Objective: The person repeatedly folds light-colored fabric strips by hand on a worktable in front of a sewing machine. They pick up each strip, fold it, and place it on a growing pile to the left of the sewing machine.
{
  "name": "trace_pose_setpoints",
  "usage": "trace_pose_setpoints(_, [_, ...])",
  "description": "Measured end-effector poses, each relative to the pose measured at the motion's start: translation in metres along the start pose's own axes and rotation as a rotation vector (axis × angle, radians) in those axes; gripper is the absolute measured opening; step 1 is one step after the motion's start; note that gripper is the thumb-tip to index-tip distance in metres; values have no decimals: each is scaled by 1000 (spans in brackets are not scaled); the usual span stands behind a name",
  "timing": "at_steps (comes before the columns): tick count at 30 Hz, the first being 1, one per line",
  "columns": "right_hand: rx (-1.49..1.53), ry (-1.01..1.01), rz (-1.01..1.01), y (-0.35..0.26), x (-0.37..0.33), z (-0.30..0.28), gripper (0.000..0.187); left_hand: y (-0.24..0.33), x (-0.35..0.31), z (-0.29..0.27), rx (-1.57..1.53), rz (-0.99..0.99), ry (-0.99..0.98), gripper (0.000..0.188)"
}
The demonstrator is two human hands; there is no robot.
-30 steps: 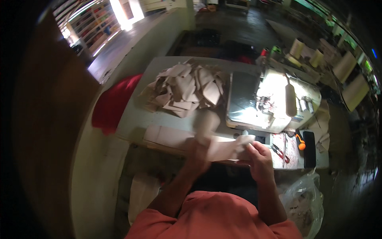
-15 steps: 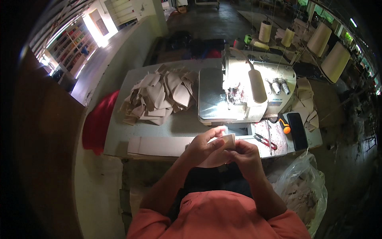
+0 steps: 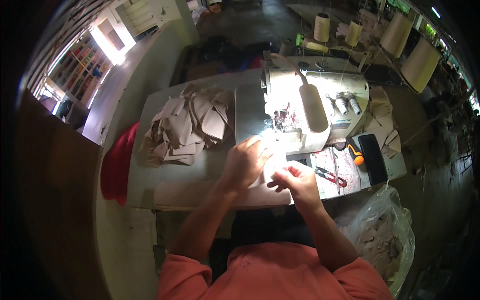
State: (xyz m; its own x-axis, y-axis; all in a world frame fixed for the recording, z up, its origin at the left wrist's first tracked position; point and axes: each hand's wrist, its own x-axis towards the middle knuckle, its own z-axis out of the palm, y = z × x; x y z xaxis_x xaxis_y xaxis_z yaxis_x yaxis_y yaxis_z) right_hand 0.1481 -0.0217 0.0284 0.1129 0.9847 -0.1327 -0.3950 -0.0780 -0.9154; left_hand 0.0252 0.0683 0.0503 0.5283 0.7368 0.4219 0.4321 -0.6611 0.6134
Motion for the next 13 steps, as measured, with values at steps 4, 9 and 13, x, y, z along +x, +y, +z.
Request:
trace_pose_setpoints(4, [-95, 71, 59, 10, 14, -6, 13, -12, 9, 3, 156, 231, -61, 11])
trace_pose_setpoints(9, [-1, 113, 63, 18, 18, -6, 12, -13, 11, 1, 226, 198, -167, 17])
trace_pose_setpoints(13, [14, 149, -36, 23, 14, -3, 37, -17, 17, 4, 256, 115, -194, 23])
